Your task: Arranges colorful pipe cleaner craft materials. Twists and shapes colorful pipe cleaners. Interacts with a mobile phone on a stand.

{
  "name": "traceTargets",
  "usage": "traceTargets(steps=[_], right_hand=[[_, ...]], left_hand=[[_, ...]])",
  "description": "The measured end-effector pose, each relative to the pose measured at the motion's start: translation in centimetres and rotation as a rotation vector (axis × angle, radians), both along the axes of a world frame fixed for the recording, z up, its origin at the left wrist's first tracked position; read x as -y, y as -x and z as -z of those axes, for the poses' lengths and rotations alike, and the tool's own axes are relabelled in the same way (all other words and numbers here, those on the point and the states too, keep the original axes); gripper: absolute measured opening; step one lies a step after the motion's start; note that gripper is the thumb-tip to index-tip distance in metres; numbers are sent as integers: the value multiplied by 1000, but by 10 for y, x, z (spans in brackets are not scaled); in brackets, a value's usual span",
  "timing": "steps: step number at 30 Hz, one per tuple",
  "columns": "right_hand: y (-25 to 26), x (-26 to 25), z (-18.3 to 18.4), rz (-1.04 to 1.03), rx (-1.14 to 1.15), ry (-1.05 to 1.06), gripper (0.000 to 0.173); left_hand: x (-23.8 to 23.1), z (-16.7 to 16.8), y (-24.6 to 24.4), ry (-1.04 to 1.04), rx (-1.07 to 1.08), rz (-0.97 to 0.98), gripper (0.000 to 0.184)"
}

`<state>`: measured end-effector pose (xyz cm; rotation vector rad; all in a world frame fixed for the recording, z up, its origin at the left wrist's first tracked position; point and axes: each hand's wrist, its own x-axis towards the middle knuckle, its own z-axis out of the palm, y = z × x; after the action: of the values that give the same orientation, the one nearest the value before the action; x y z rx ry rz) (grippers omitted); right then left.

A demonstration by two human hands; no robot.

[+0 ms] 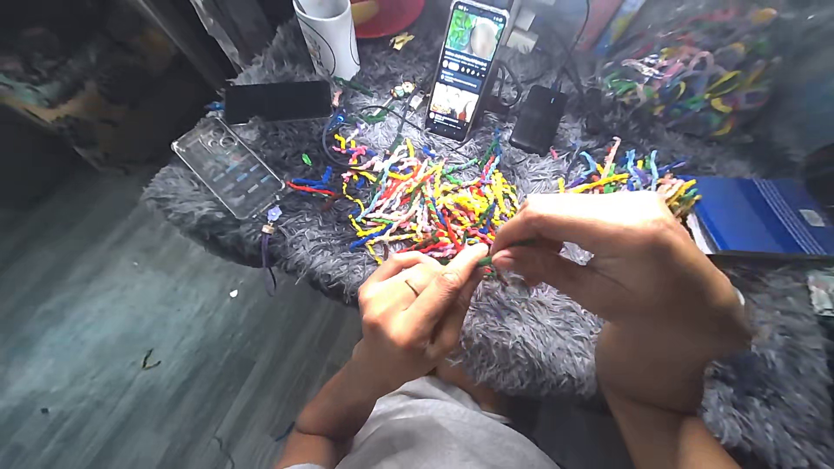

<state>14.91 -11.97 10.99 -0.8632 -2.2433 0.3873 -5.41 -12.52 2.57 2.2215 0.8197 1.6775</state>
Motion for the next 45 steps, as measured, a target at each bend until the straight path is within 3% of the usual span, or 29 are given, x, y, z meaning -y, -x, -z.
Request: traceTargets(steps=[8,11,14,16,22,25,27,29,31,34,38,45], right_hand=[[4,-8,7,5,13,81,14],[3,-16,13,-86,20,190,23],[1,-23,17,-219,-48,245,26],[2,-24,16,-319,-121,201,23],[3,-8,13,-676,-220,194,26],[2,6,10,-670,-188,180,32],[-14,29,14,-470,-307,44,27],[-37,44,8,-95,-363,-180,28],[-50,34,1,161,-295,-262,22],[-50,4,-7,102,-107,-87,27],[-21,-12,0,176,143,-51,27],[8,-23,14,126,-118,128,21]], left_hand=[[-7,-6,5,-27,-125,-70,19],[-10,-8,9,-87,-171,-66,15],[-12,-7,13,-50,-141,59,17],[-8,-4,14,100,-49,277,19],[-6,-4,13,896,335,1404,18],[4,17,3,1129,530,1785,25],[13,36,7,1124,617,1873,28],[11,44,23,1112,664,1663,26],[2,39,34,1065,610,1273,25],[-8,24,31,922,477,755,21],[-14,12,17,668,357,463,17],[-12,9,6,279,131,84,19]])
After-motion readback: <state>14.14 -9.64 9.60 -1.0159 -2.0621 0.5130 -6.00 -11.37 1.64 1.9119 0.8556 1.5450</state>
